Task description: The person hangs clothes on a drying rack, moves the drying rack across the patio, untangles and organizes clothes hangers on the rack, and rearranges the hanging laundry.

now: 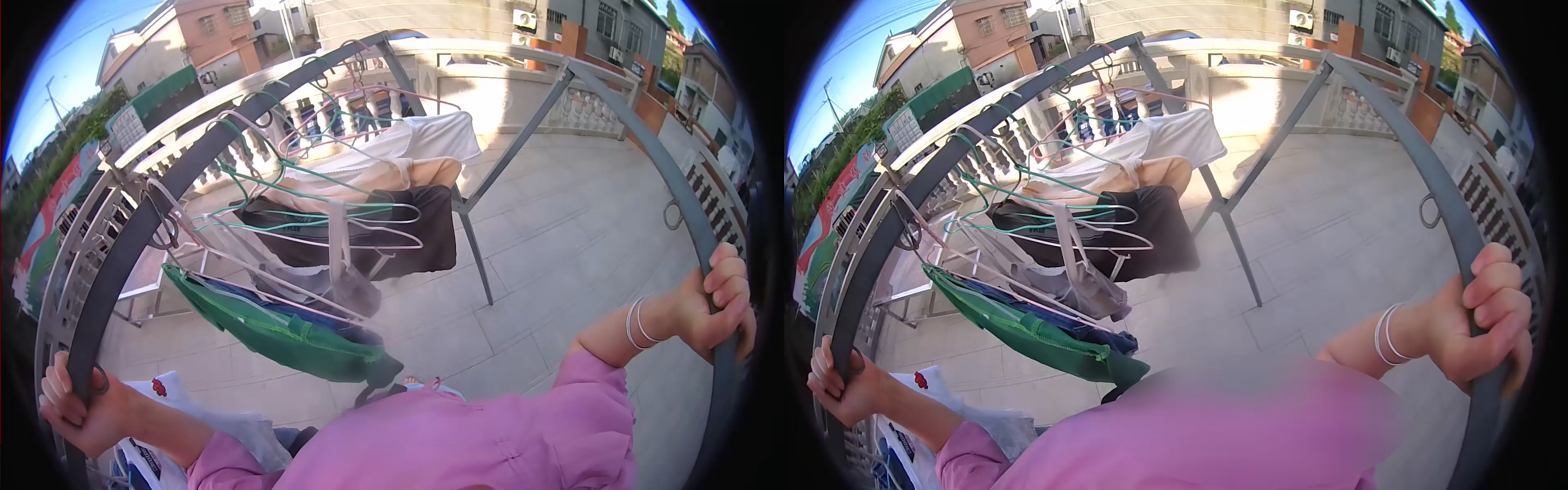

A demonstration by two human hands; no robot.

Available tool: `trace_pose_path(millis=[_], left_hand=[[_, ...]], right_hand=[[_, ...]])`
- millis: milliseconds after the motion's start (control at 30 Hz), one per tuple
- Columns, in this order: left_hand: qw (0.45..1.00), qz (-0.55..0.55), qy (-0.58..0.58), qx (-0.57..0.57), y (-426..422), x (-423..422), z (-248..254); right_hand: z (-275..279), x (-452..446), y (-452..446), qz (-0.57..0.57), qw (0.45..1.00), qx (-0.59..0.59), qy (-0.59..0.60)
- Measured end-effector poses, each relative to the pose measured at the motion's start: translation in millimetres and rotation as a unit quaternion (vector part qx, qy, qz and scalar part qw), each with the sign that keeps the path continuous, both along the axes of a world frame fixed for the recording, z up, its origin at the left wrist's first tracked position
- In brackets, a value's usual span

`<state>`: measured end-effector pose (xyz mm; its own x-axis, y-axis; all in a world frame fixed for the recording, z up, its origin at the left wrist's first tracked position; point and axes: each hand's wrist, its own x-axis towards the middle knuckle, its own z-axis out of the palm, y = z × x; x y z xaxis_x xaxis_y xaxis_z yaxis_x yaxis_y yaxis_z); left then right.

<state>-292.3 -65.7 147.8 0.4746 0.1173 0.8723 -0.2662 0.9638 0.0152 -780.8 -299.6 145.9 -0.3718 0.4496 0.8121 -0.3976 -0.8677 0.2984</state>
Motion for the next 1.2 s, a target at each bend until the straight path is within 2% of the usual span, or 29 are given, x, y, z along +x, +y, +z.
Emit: trace_pose_path(millis=[333, 567, 633, 800, 933, 1200], left_hand=[[0.999, 0.029, 0.017, 0.002, -135.2, 27.6, -11.7], [1.0, 0.019, 0.021, -0.014, -222.3, 65.5, -20.8], [0.997, 0.052, 0.044, -0.025, -233.9, 57.0, -22.6], [0.999, 0.017, 0.026, -0.014, -285.8, 85.1, -22.6], [0.999, 0.016, 0.03, -0.017, -309.7, 93.2, -24.1], [0.99, 0.121, 0.07, -0.029, -348.2, 98.7, -30.4]], right_hand=[[5.2, 44.1, -158.0, 0.038, 0.999, 0.004, 0.036], [5.0, 93.4, -244.0, -0.007, 1.0, -0.022, -0.01], [-0.3, 90.2, -258.5, 0.005, 1.0, -0.009, 0.0], [-2.2, 117.3, -311.4, -0.033, 0.999, -0.003, 0.01], [-9.7, 130.9, -346.9, -0.002, 1.0, -0.005, 0.004], [-18.7, 164.5, -412.9, 0.023, 0.999, -0.025, -0.007]])
